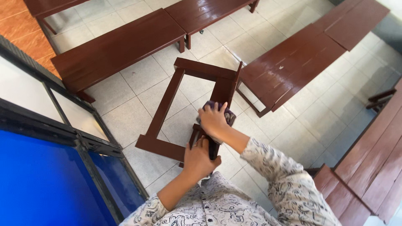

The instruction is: The person wipes a small wooden bench with a cloth, lifting and turning the bench to reach the underside and legs before placing it back down. The person then folds the cloth and continues wiping various surfaces of the bench.

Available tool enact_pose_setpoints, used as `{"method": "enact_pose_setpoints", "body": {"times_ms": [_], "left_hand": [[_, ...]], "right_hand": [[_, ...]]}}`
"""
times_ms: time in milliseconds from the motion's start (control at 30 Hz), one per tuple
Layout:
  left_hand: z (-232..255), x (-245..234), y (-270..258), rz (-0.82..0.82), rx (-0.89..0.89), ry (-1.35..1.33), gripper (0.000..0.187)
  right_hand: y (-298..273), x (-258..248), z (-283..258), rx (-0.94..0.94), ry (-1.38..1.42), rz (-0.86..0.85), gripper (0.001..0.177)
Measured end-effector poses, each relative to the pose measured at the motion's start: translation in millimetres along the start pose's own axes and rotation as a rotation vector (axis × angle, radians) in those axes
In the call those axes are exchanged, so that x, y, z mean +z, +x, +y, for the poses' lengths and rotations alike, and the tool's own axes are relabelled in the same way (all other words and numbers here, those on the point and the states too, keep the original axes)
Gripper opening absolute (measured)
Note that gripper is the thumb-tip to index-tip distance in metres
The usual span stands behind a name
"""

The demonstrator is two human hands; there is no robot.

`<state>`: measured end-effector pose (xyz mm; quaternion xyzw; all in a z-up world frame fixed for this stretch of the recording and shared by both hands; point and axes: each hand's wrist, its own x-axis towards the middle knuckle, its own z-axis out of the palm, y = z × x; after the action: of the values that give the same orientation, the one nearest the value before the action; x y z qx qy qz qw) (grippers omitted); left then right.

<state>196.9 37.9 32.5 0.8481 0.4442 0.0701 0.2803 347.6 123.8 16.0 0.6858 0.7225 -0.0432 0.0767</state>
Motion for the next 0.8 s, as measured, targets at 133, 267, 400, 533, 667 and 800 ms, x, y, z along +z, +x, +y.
{"method": "enact_pose_setpoints", "body": {"times_ms": [133, 267, 400, 533, 667, 800], "left_hand": [[3.1, 17.4, -6.8, 0.017, 0.075, 0.057, 0.079], [7.3, 37.1, -11.6, 0.064, 0.155, 0.001, 0.071], [2.4, 45.6, -14.6, 0.152, 0.272, -0.046, 0.053], [-3.6, 48.0, -7.8, 0.17, 0.29, -0.061, 0.049], [-1.6, 48.7, -10.9, 0.181, 0.27, -0.091, 0.057], [-8.5, 37.9, -2.2, 0.131, 0.162, -0.082, 0.059]], "right_hand": [[87.8, 47.8, 43.1, 0.354, -0.021, 0.141, 0.046], [158.2, 48.7, 101.3, 0.493, -0.063, -0.04, 0.056], [203.8, 56.9, 107.7, 0.438, -0.171, -0.04, 0.05], [261.6, 63.2, 72.8, 0.382, -0.036, 0.184, 0.041], [303.0, 74.8, 14.0, -0.068, -0.126, 0.259, 0.032], [306.2, 39.5, 9.5, -0.029, 0.173, 0.236, 0.034]]}}
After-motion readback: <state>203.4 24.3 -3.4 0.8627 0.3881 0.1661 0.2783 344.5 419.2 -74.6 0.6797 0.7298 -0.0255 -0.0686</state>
